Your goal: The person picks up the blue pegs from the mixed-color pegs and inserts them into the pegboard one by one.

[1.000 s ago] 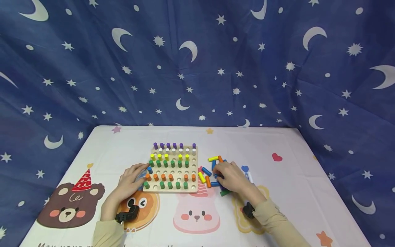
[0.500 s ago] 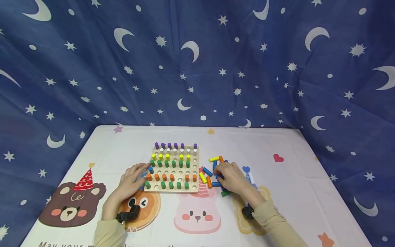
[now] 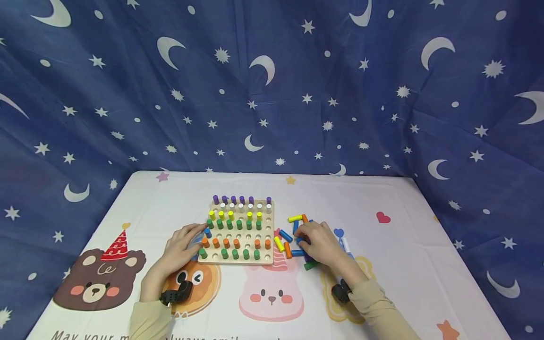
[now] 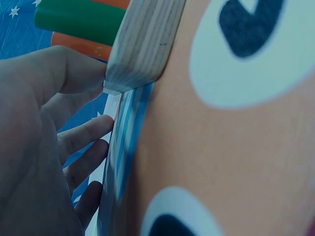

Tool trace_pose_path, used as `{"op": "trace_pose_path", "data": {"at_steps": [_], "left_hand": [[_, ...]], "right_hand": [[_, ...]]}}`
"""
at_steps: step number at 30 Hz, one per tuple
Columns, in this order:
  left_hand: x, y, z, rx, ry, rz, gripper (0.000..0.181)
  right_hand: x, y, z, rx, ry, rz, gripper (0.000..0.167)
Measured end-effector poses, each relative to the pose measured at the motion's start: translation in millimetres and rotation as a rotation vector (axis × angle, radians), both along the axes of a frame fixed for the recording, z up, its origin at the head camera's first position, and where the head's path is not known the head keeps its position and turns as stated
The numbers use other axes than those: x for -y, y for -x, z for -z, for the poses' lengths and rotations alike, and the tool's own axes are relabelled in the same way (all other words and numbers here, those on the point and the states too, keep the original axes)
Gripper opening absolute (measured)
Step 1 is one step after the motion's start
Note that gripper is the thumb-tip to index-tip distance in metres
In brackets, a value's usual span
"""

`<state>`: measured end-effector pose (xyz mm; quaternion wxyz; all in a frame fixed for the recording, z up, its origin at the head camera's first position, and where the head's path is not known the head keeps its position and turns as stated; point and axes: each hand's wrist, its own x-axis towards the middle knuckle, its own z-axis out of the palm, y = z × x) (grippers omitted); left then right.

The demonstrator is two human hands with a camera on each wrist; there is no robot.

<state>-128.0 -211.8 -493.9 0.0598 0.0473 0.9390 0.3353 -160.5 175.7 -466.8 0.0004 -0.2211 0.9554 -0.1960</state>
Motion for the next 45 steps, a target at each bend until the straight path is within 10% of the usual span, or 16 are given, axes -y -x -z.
{"op": "trace_pose_path", "data": {"at_steps": [45], "left_hand": [[-0.5,-1.1,-2.5,0.009,-0.008,-0.003,0.055]], "right_hand": [[54,10.5,-50.9,-0.080,0.121,-0.183,0.020]]}}
